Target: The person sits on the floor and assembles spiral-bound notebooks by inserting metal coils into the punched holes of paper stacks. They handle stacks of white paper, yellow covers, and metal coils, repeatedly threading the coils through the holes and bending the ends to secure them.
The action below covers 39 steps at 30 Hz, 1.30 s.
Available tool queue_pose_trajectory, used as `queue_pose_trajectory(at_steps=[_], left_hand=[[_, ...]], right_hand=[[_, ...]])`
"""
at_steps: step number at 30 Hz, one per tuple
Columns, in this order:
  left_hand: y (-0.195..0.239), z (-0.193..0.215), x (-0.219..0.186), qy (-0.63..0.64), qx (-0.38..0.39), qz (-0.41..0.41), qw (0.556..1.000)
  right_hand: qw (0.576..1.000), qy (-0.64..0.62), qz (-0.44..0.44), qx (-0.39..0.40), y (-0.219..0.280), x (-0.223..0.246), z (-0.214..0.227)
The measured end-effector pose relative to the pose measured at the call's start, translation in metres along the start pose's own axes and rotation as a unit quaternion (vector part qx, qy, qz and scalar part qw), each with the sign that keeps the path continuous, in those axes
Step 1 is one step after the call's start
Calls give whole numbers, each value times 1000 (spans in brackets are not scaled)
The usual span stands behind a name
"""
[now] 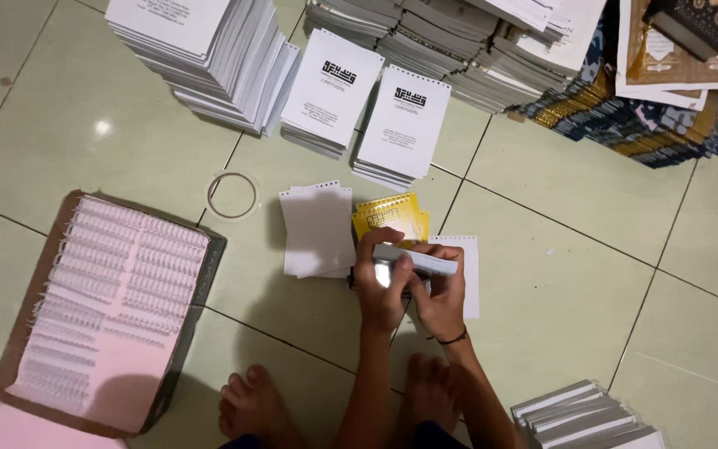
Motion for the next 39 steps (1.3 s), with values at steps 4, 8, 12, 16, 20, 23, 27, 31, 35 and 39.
queue_pose_trajectory(at_steps=[4, 8, 12, 16, 20, 23, 27, 31, 35, 39], left_hand=[[3, 3, 6, -10, -13, -10, 1000], [2, 3, 3, -39, -4, -33, 999], [5, 1, 0, -48, 28, -43, 998], [1, 19, 19, -64, 65, -23, 996], [7, 39, 53, -140, 100, 26, 985], [-6, 42, 20, -95, 99, 24, 990], [-18, 44, -32, -35, 120, -27, 992], [-20, 34, -30, -54, 145, -36, 987], [-10, 39, 19, -61, 139, 27, 988], [2, 50, 65, -67, 96, 117, 986]], right_hand=[[1000, 18, -5, -9, 6, -10, 3], [999, 25, -19, -10, 6, -19, 5], [999, 49, -16, -8, 10, -41, 20], [999, 45, 2, -15, 5, -18, 12], [998, 19, -15, -64, 11, -35, 41], [994, -68, -42, -68, 6, -36, 65], [999, -27, -28, 13, -11, 8, 64], [997, 52, -30, 55, -21, 17, 35], [989, 138, -30, 37, -15, -23, 36], [981, 191, -37, 24, -12, -29, 36]])
Point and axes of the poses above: each hand's wrist, its own y-axis away from the middle knuckle, its own z-axis out of the back of the hand, x = y × z, the point moved 10 cm from there along -y, towards the middle knuckle, and after that the axes turned 4 degrees about -z, right-handed, at the moved point
